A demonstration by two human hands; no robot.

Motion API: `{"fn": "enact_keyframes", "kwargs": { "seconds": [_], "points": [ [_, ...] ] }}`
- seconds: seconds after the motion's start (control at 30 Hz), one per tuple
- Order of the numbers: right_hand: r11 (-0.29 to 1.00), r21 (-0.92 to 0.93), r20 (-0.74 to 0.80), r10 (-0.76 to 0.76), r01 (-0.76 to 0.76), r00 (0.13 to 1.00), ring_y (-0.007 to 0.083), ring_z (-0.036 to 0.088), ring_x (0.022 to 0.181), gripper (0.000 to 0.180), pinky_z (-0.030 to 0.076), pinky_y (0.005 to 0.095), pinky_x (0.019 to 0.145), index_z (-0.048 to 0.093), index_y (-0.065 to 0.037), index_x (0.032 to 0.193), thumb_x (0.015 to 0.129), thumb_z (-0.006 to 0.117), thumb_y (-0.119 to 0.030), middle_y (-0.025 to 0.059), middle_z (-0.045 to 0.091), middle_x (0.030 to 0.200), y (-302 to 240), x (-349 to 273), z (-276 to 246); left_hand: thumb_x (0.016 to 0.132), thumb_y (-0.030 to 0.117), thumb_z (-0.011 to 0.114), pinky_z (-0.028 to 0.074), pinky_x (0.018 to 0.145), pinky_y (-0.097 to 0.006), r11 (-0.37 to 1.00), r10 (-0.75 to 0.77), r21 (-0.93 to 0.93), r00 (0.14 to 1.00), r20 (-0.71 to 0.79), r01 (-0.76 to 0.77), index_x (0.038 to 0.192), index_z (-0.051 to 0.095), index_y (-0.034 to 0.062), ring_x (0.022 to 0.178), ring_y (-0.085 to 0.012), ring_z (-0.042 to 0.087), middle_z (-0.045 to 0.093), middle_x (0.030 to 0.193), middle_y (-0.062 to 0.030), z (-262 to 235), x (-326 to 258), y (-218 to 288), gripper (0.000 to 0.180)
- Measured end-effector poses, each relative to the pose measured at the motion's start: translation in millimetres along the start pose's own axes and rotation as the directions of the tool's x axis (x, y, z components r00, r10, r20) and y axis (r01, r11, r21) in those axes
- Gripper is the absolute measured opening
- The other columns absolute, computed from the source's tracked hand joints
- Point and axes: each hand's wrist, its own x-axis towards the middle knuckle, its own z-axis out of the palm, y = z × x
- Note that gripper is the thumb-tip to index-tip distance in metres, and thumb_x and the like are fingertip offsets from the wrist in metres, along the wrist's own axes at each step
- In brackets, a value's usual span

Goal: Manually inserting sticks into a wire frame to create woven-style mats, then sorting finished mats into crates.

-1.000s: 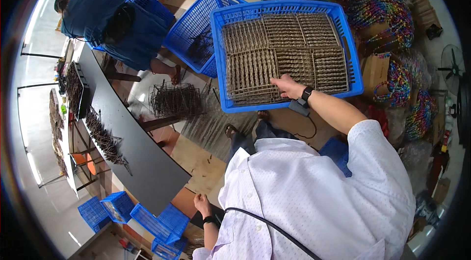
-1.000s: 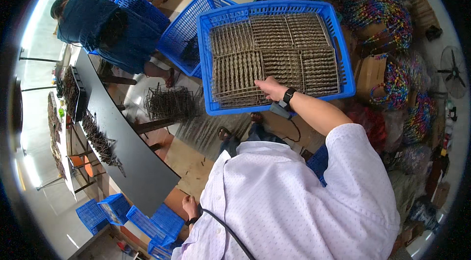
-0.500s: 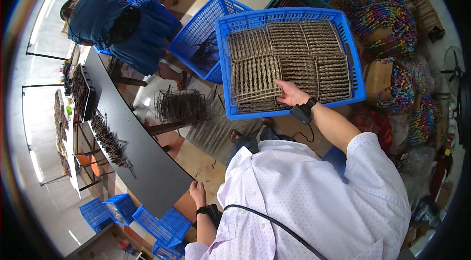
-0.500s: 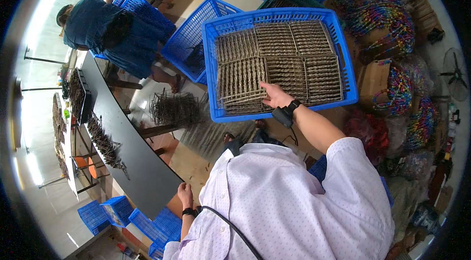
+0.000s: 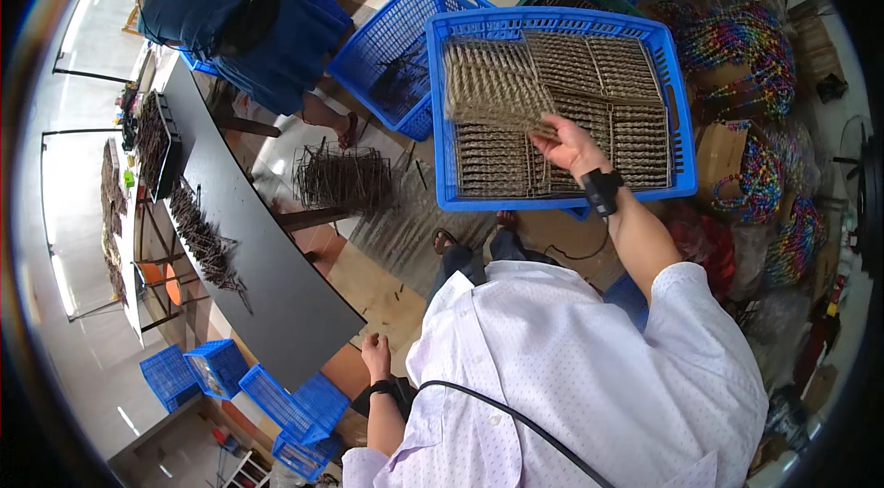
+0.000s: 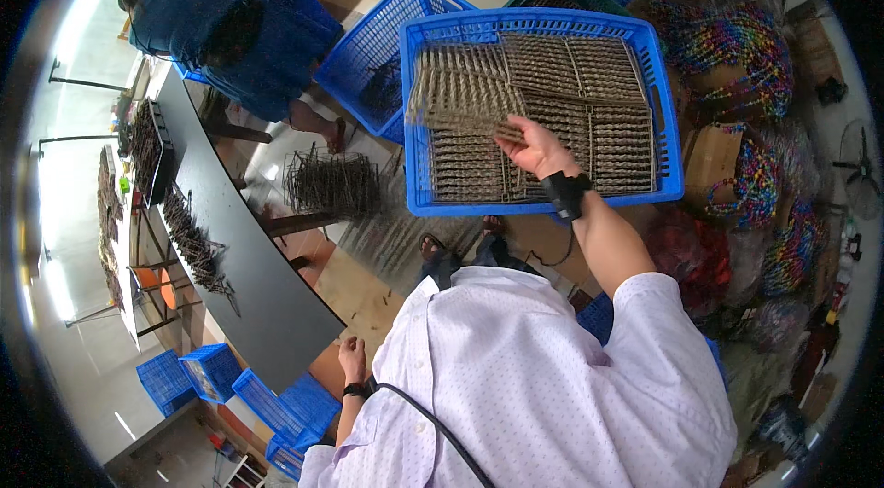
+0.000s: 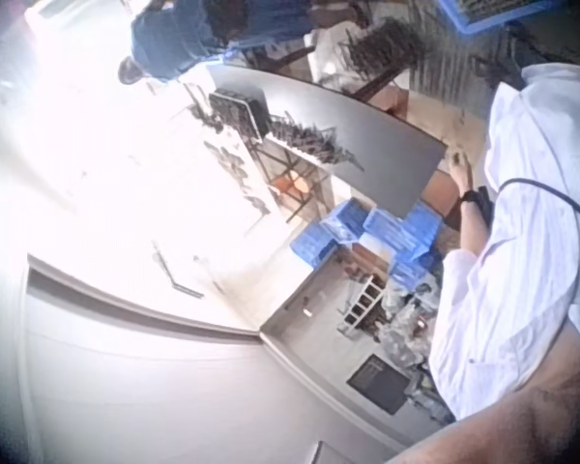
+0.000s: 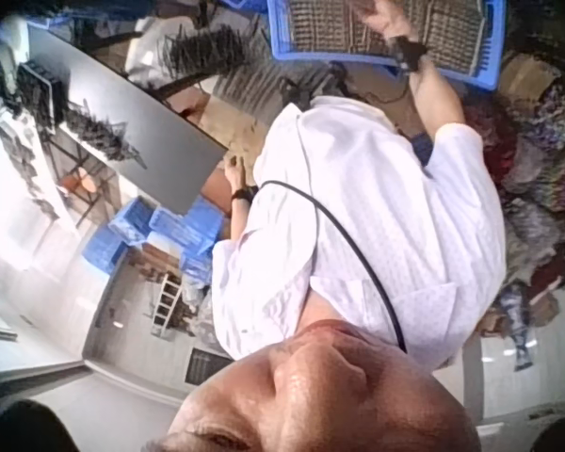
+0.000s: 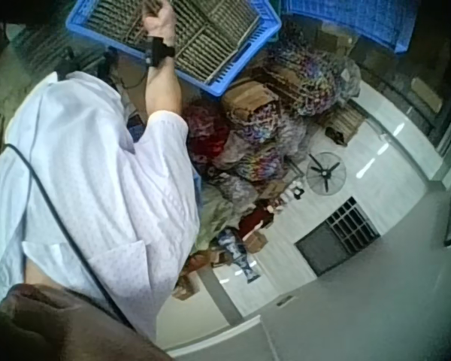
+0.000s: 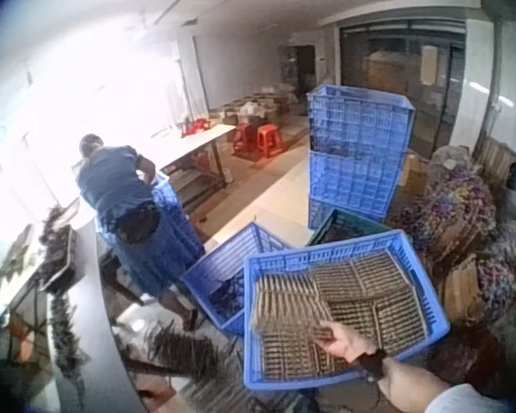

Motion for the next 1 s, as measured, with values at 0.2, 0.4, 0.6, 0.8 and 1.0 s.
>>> {"fn": "enact_keyframes", "kwargs": {
  "seconds": [0.2,0.4,0.6,0.8,1.0],
  "points": [
    [0.969,0.109,0.251,0.188,-0.221,0.950,0.0269,0.066,0.089,0.018,0.060,0.0370,0.080,0.055,0.008,0.101,0.094,0.058,-0.008,0.0163,0.063,0.097,-26,-46,-27,0.085,0.024,0.065,0.051,0.088,-0.040,0.996,-0.044,-0.082,0.999,0.030,0.047,0.111,0.065,-0.0039,0.099,-0.0339,0.065,0.067,0.105,-0.0236,4,-2,13,0.039],
    [0.973,-0.185,0.196,0.175,-0.139,0.965,0.0235,0.066,0.090,0.022,0.059,0.0376,0.079,0.056,0.003,0.113,0.093,0.057,-0.007,0.0134,0.064,0.103,-13,-86,-46,0.089,0.021,0.063,0.050,0.082,-0.030,0.928,0.037,-0.372,0.998,0.041,-0.019,0.111,0.063,-0.0060,0.092,-0.0203,0.065,0.069,0.099,-0.0126,-31,15,87,0.034],
    [0.463,-0.835,0.424,0.200,0.297,0.883,0.0139,0.060,0.091,0.058,0.051,0.0311,0.082,0.041,0.003,0.137,0.087,0.064,-0.014,0.0064,0.061,0.112,-19,-130,36,0.098,0.038,0.055,0.045,0.093,-0.031,0.357,0.292,-0.912,0.951,-0.099,-0.204,0.121,0.060,0.0040,0.108,-0.0167,0.058,0.063,0.116,-0.0071,-129,68,156,0.041],
    [0.019,-0.877,0.461,0.312,0.480,0.831,0.0082,0.049,0.075,0.069,0.042,0.0273,0.066,0.044,0.005,0.137,0.075,0.071,-0.010,0.0001,0.055,0.091,48,-155,150,0.101,0.041,0.045,0.038,0.101,-0.034,0.255,0.444,-0.938,0.890,-0.102,-0.235,0.136,0.049,0.0033,0.119,-0.0194,0.054,0.058,0.131,-0.0085,-251,101,155,0.051],
    [0.002,-0.791,0.473,0.635,0.612,0.611,0.0104,0.055,0.078,0.041,0.045,0.0273,0.073,0.064,0.006,0.112,0.073,0.059,-0.004,0.0010,0.065,0.092,202,-167,223,0.095,0.021,0.058,0.052,0.087,-0.032,0.303,0.437,-0.953,0.885,0.161,0.024,0.130,0.051,0.0018,0.102,-0.0158,0.060,0.063,0.113,-0.0058,-249,67,55,0.041]
  ]
}}
